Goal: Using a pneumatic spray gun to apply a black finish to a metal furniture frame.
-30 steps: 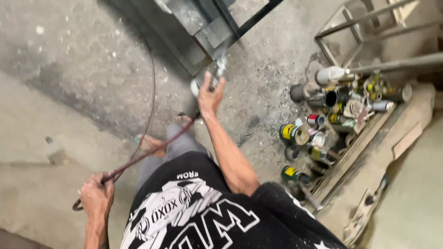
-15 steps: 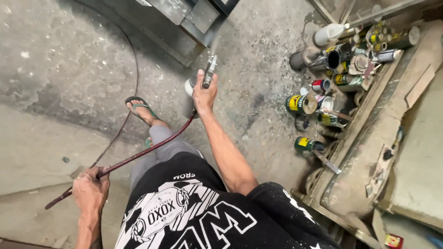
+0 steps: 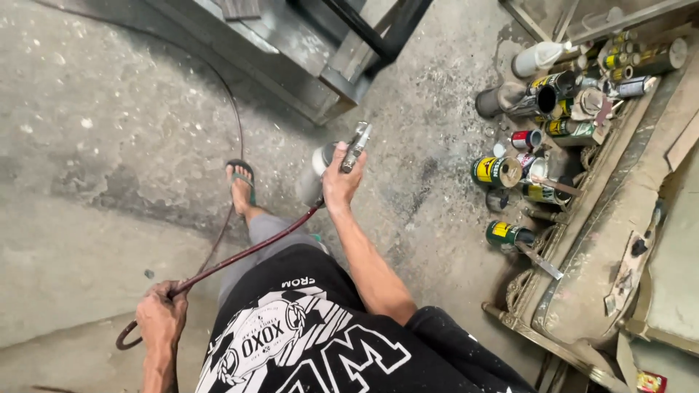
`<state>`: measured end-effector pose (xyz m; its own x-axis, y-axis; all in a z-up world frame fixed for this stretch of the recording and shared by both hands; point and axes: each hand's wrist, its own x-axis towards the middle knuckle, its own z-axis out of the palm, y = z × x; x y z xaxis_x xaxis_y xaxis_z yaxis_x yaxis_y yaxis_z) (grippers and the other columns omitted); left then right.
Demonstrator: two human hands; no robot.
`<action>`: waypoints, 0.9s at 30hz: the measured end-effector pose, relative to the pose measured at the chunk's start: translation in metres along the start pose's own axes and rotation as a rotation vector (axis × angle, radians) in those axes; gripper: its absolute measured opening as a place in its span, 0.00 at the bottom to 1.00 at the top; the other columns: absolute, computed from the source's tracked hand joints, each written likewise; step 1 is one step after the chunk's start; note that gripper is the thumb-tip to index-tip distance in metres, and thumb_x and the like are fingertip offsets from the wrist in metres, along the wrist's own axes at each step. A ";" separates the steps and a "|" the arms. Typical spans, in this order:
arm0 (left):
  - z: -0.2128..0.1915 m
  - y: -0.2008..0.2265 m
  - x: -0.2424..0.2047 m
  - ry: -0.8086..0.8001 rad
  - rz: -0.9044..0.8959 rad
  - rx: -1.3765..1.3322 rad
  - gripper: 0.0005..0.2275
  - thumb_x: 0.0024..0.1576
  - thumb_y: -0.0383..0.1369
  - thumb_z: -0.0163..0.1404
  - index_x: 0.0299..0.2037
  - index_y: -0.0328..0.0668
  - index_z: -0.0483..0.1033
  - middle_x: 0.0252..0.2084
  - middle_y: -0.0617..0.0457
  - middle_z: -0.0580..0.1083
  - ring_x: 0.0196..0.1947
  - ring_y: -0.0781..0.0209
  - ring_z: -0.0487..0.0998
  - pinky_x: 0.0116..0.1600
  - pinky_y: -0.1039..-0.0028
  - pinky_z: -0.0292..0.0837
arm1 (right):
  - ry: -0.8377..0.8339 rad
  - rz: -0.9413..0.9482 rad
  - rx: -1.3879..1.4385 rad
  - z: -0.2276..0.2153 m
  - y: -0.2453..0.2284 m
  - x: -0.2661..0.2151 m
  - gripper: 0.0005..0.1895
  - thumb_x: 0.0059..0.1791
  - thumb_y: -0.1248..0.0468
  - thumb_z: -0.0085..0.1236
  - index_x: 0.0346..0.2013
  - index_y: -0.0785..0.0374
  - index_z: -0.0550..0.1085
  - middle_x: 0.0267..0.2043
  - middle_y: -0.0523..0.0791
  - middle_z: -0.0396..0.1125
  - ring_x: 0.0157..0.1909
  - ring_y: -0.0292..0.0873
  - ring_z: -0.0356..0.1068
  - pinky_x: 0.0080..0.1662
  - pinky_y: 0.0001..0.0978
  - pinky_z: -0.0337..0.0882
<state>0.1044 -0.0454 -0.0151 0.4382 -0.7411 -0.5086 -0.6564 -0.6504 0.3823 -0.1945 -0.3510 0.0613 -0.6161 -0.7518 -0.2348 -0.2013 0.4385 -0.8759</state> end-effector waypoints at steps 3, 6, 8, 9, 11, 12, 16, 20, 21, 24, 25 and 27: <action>-0.018 0.001 0.036 -0.027 0.044 0.057 0.10 0.64 0.42 0.52 0.41 0.49 0.83 0.39 0.41 0.80 0.37 0.37 0.80 0.46 0.52 0.75 | -0.107 -0.098 -0.016 0.027 -0.017 0.003 0.24 0.51 0.40 0.48 0.44 0.57 0.69 0.33 0.42 0.70 0.34 0.41 0.70 0.38 0.35 0.71; -0.048 0.017 0.065 -0.052 0.036 0.045 0.11 0.64 0.40 0.51 0.41 0.46 0.84 0.39 0.39 0.80 0.35 0.36 0.81 0.45 0.52 0.75 | -0.292 -0.156 0.048 0.061 -0.027 0.010 0.16 0.55 0.49 0.50 0.49 0.56 0.65 0.38 0.43 0.68 0.36 0.39 0.71 0.37 0.36 0.75; -0.061 0.020 0.083 -0.056 0.041 0.026 0.08 0.63 0.37 0.53 0.41 0.46 0.84 0.39 0.40 0.80 0.34 0.39 0.81 0.43 0.52 0.78 | -0.364 -0.172 0.056 0.080 -0.043 0.012 0.20 0.54 0.46 0.49 0.48 0.57 0.64 0.36 0.42 0.67 0.31 0.37 0.68 0.31 0.32 0.74; -0.068 0.019 0.085 -0.058 0.032 0.008 0.06 0.62 0.34 0.54 0.40 0.47 0.85 0.39 0.41 0.80 0.32 0.42 0.81 0.42 0.53 0.80 | -0.448 -0.181 0.063 0.088 -0.049 0.008 0.23 0.53 0.43 0.49 0.48 0.57 0.63 0.33 0.41 0.66 0.27 0.35 0.65 0.26 0.28 0.72; -0.074 0.015 0.096 -0.091 0.007 -0.002 0.05 0.63 0.33 0.55 0.40 0.45 0.84 0.39 0.42 0.81 0.30 0.46 0.82 0.40 0.57 0.82 | -0.413 -0.227 -0.044 0.103 -0.066 0.005 0.26 0.52 0.38 0.46 0.48 0.57 0.64 0.30 0.41 0.67 0.27 0.37 0.67 0.29 0.33 0.71; -0.076 0.013 0.102 -0.121 -0.015 -0.014 0.05 0.63 0.32 0.55 0.40 0.44 0.84 0.39 0.43 0.81 0.28 0.50 0.82 0.38 0.60 0.84 | -0.374 -0.277 -0.150 0.111 -0.075 0.004 0.31 0.50 0.34 0.43 0.48 0.57 0.66 0.27 0.41 0.67 0.28 0.40 0.68 0.32 0.38 0.70; -0.094 0.021 0.113 -0.090 0.001 -0.047 0.06 0.59 0.32 0.55 0.39 0.46 0.86 0.38 0.43 0.82 0.35 0.41 0.82 0.42 0.55 0.75 | -0.326 -0.301 -0.159 0.150 -0.079 0.014 0.24 0.52 0.39 0.45 0.46 0.56 0.65 0.31 0.42 0.70 0.30 0.42 0.69 0.36 0.40 0.69; -0.108 0.029 0.131 -0.097 -0.018 -0.033 0.08 0.61 0.35 0.51 0.39 0.46 0.85 0.40 0.39 0.81 0.36 0.36 0.81 0.44 0.53 0.75 | -0.361 -0.174 -0.215 0.182 -0.075 0.033 0.20 0.53 0.42 0.46 0.39 0.55 0.63 0.28 0.41 0.65 0.31 0.41 0.65 0.38 0.39 0.67; -0.113 0.028 0.133 -0.099 -0.027 -0.054 0.08 0.60 0.32 0.50 0.38 0.47 0.85 0.42 0.41 0.81 0.36 0.38 0.81 0.44 0.54 0.75 | -0.370 -0.137 -0.275 0.190 -0.074 0.034 0.24 0.52 0.39 0.45 0.39 0.57 0.65 0.29 0.43 0.68 0.34 0.46 0.70 0.42 0.42 0.68; -0.122 0.011 0.148 -0.066 -0.017 -0.048 0.10 0.53 0.31 0.50 0.39 0.50 0.85 0.39 0.41 0.81 0.40 0.38 0.80 0.50 0.57 0.72 | -0.385 -0.123 -0.314 0.194 -0.080 0.028 0.26 0.53 0.37 0.38 0.42 0.58 0.63 0.28 0.43 0.63 0.33 0.45 0.67 0.39 0.43 0.68; -0.126 0.007 0.153 -0.068 -0.005 -0.046 0.10 0.53 0.31 0.50 0.39 0.50 0.85 0.39 0.41 0.81 0.40 0.38 0.80 0.50 0.57 0.72 | -0.373 -0.123 -0.311 0.194 -0.087 0.022 0.26 0.53 0.37 0.38 0.42 0.58 0.63 0.28 0.43 0.63 0.33 0.45 0.67 0.39 0.43 0.68; -0.137 0.000 0.167 -0.051 0.009 0.040 0.11 0.59 0.40 0.51 0.41 0.47 0.85 0.41 0.38 0.81 0.44 0.34 0.80 0.52 0.57 0.72 | -0.356 -0.073 -0.281 0.196 -0.102 0.012 0.25 0.53 0.40 0.42 0.47 0.58 0.66 0.31 0.44 0.65 0.36 0.45 0.68 0.42 0.44 0.69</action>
<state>0.2615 -0.1921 0.0055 0.4011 -0.7368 -0.5442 -0.6847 -0.6358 0.3562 -0.0324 -0.5010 0.0653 -0.3025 -0.8865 -0.3501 -0.4638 0.4579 -0.7584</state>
